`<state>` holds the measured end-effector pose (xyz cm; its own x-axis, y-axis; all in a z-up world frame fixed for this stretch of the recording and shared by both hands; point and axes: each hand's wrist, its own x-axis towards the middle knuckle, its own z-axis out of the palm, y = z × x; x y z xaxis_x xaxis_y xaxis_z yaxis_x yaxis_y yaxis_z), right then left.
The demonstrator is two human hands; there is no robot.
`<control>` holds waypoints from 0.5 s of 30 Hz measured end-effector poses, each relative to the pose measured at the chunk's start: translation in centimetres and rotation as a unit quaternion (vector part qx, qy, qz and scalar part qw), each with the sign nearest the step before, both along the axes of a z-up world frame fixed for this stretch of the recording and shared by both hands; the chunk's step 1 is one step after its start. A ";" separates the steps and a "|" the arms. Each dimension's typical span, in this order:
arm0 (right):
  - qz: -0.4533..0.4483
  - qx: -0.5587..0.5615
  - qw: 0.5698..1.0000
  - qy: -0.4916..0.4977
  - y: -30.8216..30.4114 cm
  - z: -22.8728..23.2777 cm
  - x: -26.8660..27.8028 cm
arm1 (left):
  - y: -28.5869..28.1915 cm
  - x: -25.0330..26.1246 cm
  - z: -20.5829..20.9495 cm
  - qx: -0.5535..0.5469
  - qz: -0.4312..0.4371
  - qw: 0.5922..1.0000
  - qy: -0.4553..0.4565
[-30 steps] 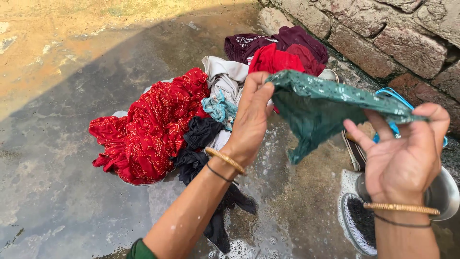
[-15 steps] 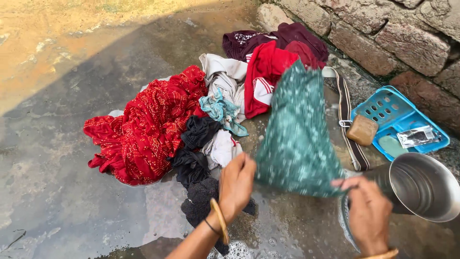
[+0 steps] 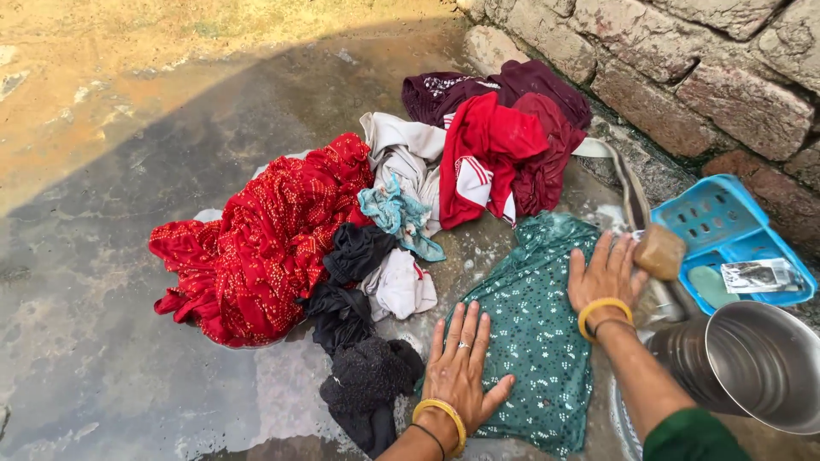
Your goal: Scrubbing and rinsing multiple articles of clothing by hand on a concrete floor using soap and a brush.
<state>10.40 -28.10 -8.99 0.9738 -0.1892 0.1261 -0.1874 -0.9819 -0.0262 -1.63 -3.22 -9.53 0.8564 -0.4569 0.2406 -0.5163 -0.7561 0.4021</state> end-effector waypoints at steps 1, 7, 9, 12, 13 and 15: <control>-0.001 0.002 1.000 -0.004 1.9 0.4 -1.4 | 0.3 0.2 0.4 0.002 -0.001 1.000 -0.004; 0.373 -0.015 0.926 0.051 6.3 -0.8 -5.6 | 1.2 0.4 -0.6 0.078 -0.025 0.988 0.131; 0.182 -0.036 0.982 -0.047 4.3 1.7 -0.1 | 1.4 -0.8 -2.5 0.003 0.021 0.998 -0.059; 0.108 0.010 0.994 -0.004 5.2 0.4 0.6 | 1.9 -0.9 -1.9 0.007 -0.005 1.000 -0.019; 0.106 0.008 0.994 -0.007 6.6 0.7 -2.4 | 1.7 -0.8 -2.3 0.005 -0.007 1.000 -0.022; 0.409 -0.032 0.912 0.004 9.5 1.0 -8.3 | 1.5 -0.4 -3.1 -0.017 -0.008 1.000 -0.018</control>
